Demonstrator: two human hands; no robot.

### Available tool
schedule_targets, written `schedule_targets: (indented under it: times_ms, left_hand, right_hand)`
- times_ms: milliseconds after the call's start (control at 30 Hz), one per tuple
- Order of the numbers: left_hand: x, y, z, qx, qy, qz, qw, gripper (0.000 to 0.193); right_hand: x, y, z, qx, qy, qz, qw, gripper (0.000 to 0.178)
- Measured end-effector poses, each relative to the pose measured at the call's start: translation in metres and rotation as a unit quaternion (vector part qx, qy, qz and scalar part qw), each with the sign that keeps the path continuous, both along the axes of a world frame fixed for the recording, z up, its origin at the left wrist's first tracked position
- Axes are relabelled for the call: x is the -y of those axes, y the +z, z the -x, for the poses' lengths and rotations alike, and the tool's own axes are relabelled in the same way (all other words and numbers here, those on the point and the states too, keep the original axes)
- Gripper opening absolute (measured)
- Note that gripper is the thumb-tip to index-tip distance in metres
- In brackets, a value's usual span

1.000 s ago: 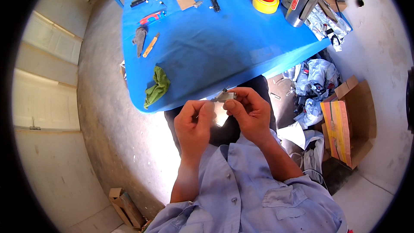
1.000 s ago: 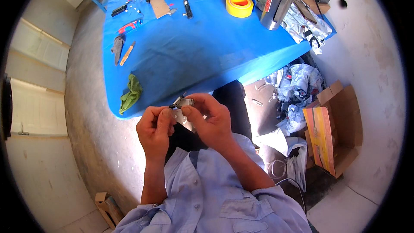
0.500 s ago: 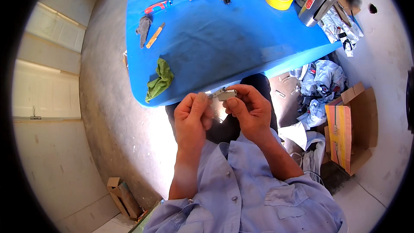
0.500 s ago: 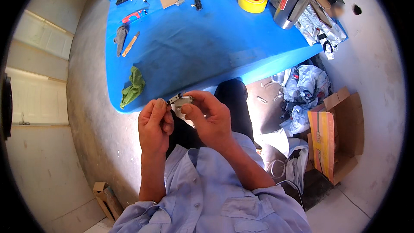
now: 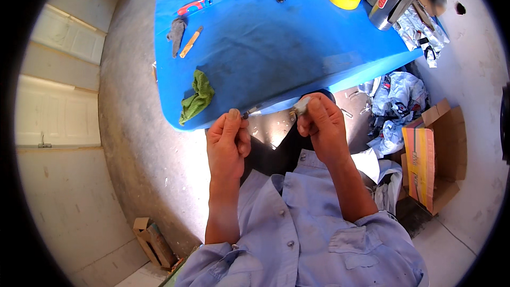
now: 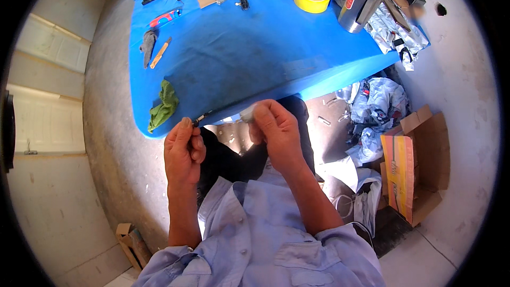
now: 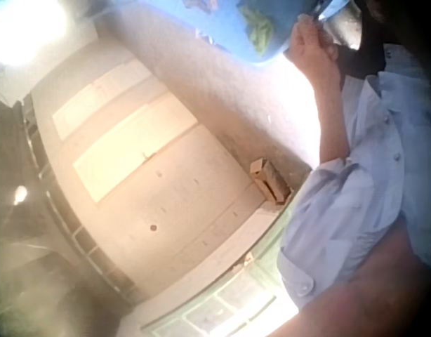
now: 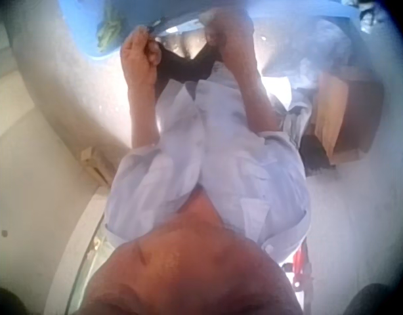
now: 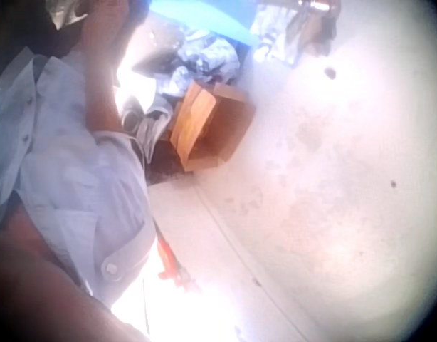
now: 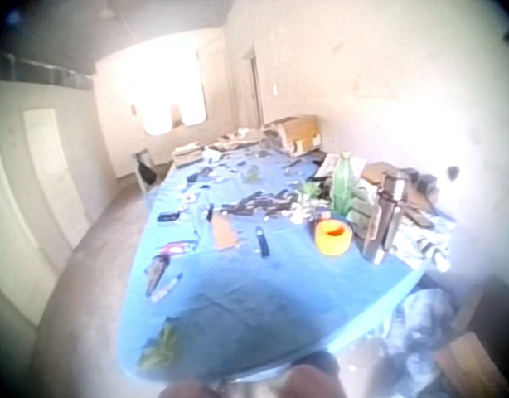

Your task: The person disassembles a lock cylinder, removes a small metal component, and wipes the cylinder with a green cloth. The person then reassembles the cylinder and continues handling other lock parts on the table.

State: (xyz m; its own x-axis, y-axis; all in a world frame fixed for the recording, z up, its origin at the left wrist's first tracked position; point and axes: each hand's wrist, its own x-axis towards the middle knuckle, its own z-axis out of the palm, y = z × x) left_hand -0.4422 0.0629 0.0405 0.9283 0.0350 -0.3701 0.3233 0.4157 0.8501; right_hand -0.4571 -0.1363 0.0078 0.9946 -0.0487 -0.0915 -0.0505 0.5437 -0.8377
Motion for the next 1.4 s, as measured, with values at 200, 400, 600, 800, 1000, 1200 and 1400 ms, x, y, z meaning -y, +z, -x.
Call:
schedule_targets:
  times_ms: [200, 400, 600, 800, 1000, 1200, 1400]
  left_hand:
    - [0.005, -0.007, 0.005, -0.03, -0.01, 0.019, 0.999, 0.032]
    - [0.005, -0.011, 0.008, -0.021, -0.022, 0.018, 0.999, 0.032]
    - [0.01, -0.014, 0.013, 0.029, -0.055, -0.047, 0.997, 0.031]
    - [0.012, -0.018, 0.013, 0.068, -0.063, -0.078, 0.993, 0.029]
    - [0.011, -0.019, 0.014, 0.085, -0.075, -0.094, 0.989, 0.025]
    - [0.011, -0.019, 0.015, 0.087, -0.073, -0.086, 0.99, 0.024]
    - [0.01, -0.009, 0.013, 0.097, -0.065, -0.121, 0.986, 0.023]
  right_hand:
    - [-0.024, 0.004, 0.005, -0.004, 0.061, 0.043, 0.997, 0.022]
    - [-0.027, -0.003, 0.004, -0.009, 0.074, 0.053, 0.996, 0.025]
    - [-0.026, -0.007, 0.003, -0.05, 0.088, -0.017, 0.995, 0.029]
    - [-0.026, -0.015, 0.004, -0.054, 0.082, -0.08, 0.992, 0.035]
    - [-0.028, -0.009, 0.003, -0.059, 0.09, -0.148, 0.983, 0.041]
    - [-0.027, -0.012, 0.002, -0.083, 0.095, -0.152, 0.98, 0.045]
    - [-0.026, -0.021, 0.001, -0.104, 0.077, -0.136, 0.982, 0.04]
